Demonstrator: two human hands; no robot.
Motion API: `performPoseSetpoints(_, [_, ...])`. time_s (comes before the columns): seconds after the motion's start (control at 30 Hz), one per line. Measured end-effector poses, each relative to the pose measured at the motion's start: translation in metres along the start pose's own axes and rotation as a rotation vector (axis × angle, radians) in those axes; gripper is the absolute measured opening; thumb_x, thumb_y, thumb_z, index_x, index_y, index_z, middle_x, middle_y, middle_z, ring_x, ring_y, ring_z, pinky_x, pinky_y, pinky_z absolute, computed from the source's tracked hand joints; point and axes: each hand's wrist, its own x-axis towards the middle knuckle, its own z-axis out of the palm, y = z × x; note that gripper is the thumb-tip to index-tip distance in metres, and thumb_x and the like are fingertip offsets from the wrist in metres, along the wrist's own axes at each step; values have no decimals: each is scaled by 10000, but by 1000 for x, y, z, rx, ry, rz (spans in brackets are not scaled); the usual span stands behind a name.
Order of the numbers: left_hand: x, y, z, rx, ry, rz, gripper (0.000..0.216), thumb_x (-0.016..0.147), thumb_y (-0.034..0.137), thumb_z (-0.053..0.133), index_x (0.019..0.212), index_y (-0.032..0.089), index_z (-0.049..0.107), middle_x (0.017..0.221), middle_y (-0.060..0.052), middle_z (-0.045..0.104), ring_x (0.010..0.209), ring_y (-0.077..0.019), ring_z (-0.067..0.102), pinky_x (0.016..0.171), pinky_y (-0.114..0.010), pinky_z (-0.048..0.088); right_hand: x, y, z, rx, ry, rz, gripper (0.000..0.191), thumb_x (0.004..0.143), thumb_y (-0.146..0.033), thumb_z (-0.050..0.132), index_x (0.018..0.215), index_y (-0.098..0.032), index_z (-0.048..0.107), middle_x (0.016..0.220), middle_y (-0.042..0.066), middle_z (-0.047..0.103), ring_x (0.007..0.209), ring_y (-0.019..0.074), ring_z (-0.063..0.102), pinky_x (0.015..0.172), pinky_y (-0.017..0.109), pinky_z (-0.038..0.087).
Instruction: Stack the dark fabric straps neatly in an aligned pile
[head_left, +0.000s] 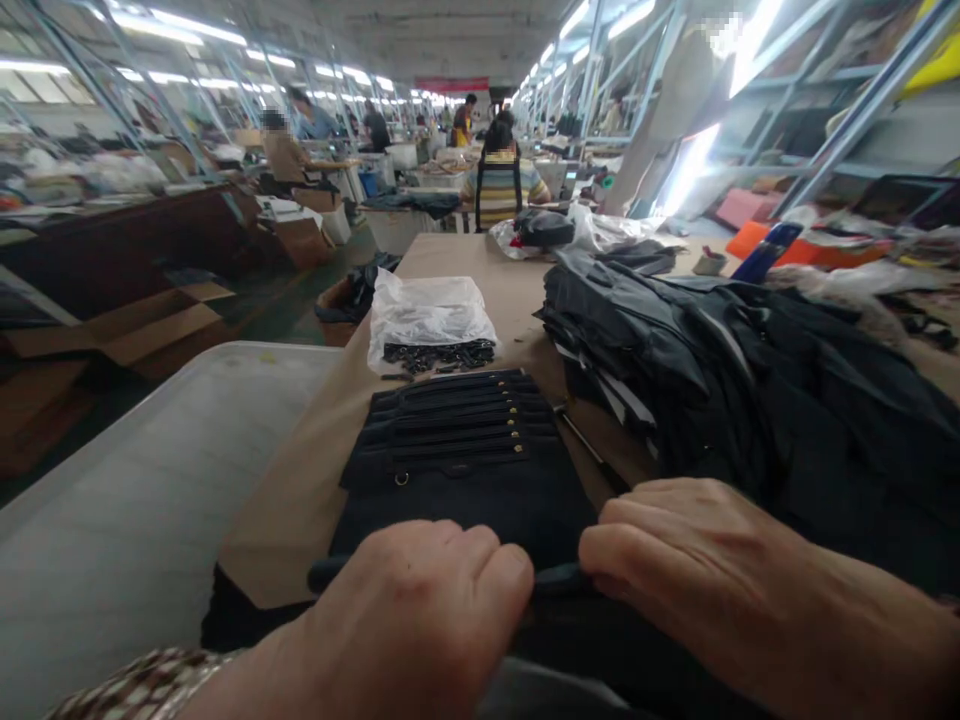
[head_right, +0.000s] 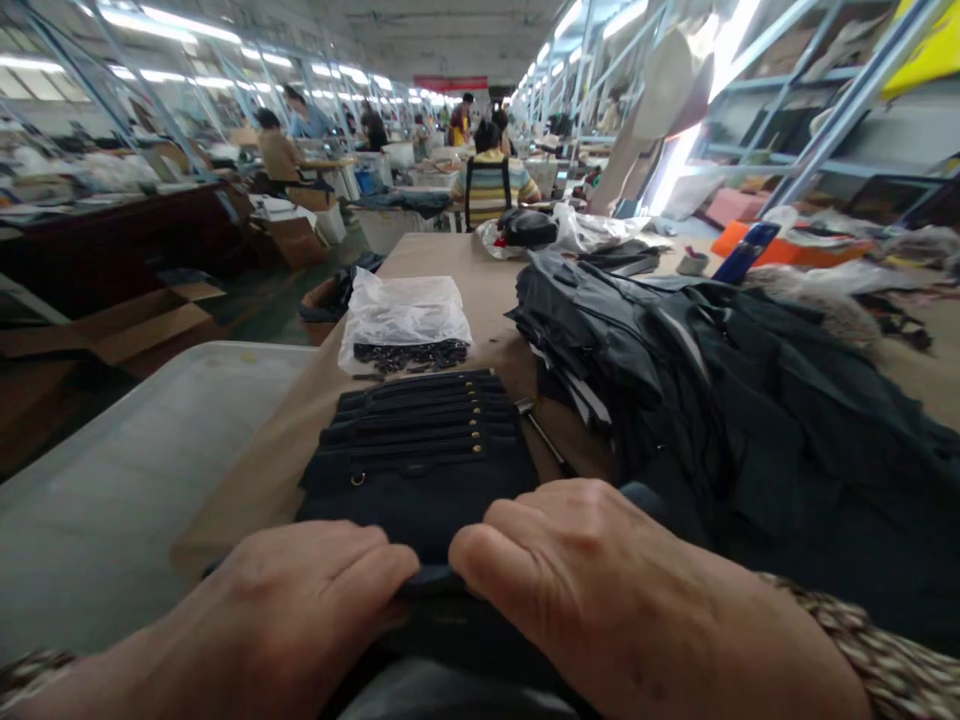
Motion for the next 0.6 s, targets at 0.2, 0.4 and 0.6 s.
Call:
performPoseSetpoints(0.2, [31, -58, -12, 149, 75, -167, 263, 904, 356, 438, 786, 218, 628, 738, -13, 646, 680, -162, 581, 641, -278, 389, 30, 65, 49, 360, -113, 298, 148, 914, -342, 598, 1021, -249, 641, 884, -23, 666, 781, 144, 608, 685, 237, 429])
performPoseSetpoints(0.4, [92, -112, 4, 333, 78, -125, 297, 925, 363, 395, 871, 185, 626, 874, -78, 694, 808, -221, 650, 726, -321, 456, 49, 129, 107, 424, -145, 515, 149, 867, -290, 602, 812, -168, 668, 697, -31, 599, 650, 121, 529, 584, 226, 360])
performPoseSetpoints(0.6, [110, -133, 19, 379, 59, -189, 329, 931, 379, 396, 933, 158, 639, 896, -118, 699, 846, -242, 669, 753, -336, 481, 58, 140, 127, 217, -88, 532, 192, 908, -229, 562, 761, -172, 672, 752, 6, 656, 703, 133, 573, 634, 227, 375])
